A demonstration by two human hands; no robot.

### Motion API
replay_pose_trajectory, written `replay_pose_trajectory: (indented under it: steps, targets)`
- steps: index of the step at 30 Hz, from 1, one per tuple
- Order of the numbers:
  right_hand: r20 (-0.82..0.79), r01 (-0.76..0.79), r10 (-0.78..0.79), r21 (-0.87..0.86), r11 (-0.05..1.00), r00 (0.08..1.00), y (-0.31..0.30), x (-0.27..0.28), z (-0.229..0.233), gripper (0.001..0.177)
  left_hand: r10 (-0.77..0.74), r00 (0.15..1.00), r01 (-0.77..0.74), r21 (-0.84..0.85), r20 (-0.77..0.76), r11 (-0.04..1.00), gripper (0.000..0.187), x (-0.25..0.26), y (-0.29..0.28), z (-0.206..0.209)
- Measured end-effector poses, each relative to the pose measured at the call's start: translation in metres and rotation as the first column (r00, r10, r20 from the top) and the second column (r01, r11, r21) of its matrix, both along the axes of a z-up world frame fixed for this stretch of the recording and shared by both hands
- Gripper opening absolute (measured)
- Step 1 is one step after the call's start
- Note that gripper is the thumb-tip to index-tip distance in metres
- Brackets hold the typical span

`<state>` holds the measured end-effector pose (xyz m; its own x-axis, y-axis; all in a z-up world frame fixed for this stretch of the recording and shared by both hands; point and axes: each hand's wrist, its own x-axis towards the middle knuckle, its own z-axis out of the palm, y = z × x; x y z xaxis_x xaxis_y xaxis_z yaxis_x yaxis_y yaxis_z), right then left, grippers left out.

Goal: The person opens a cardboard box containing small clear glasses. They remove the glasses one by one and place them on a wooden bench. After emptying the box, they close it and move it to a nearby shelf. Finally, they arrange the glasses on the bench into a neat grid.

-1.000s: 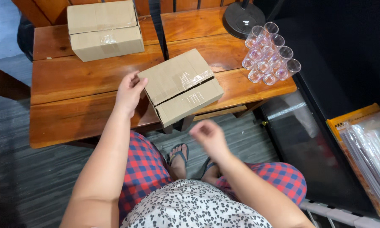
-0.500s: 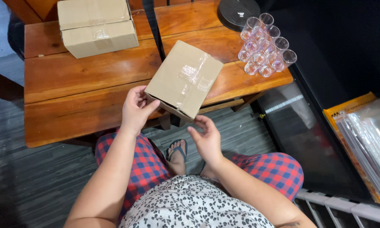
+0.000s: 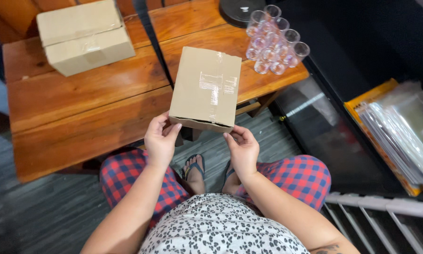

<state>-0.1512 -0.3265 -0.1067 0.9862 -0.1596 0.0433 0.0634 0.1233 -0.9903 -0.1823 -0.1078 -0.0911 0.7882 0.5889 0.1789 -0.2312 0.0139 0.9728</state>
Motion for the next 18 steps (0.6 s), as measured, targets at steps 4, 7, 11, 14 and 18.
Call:
replay_pose_trajectory:
  steps: [4,7,11,14,18]
  targets:
    - [0.034,0.083,-0.084,0.019,0.996,0.996,-0.023,-0.008,0.019,0.035,-0.059,0.997,0.055,0.069,0.056,0.996,0.042,0.002,-0.026,0.034]
    - [0.073,0.163,-0.166,0.041,0.986,0.983,-0.057,-0.014,0.029,0.035,-0.125,0.989,0.114,0.141,0.073,0.983,0.041,0.01,-0.054,0.06]
    - [0.207,0.288,-0.29,0.042,0.957,0.934,-0.114,-0.025,0.042,0.032,-0.158,0.976,0.088,0.395,0.147,0.914,0.04,0.029,-0.1,0.085]
    - [0.26,0.389,-0.381,0.024,0.921,0.887,-0.155,-0.038,0.049,0.032,-0.227,0.953,0.108,0.475,0.202,0.873,0.04,0.044,-0.141,0.096]
    - [0.31,0.519,-0.487,-0.025,0.854,0.817,-0.202,-0.056,0.067,0.029,-0.382,0.885,0.228,0.468,0.265,0.854,0.043,0.066,-0.199,0.108]
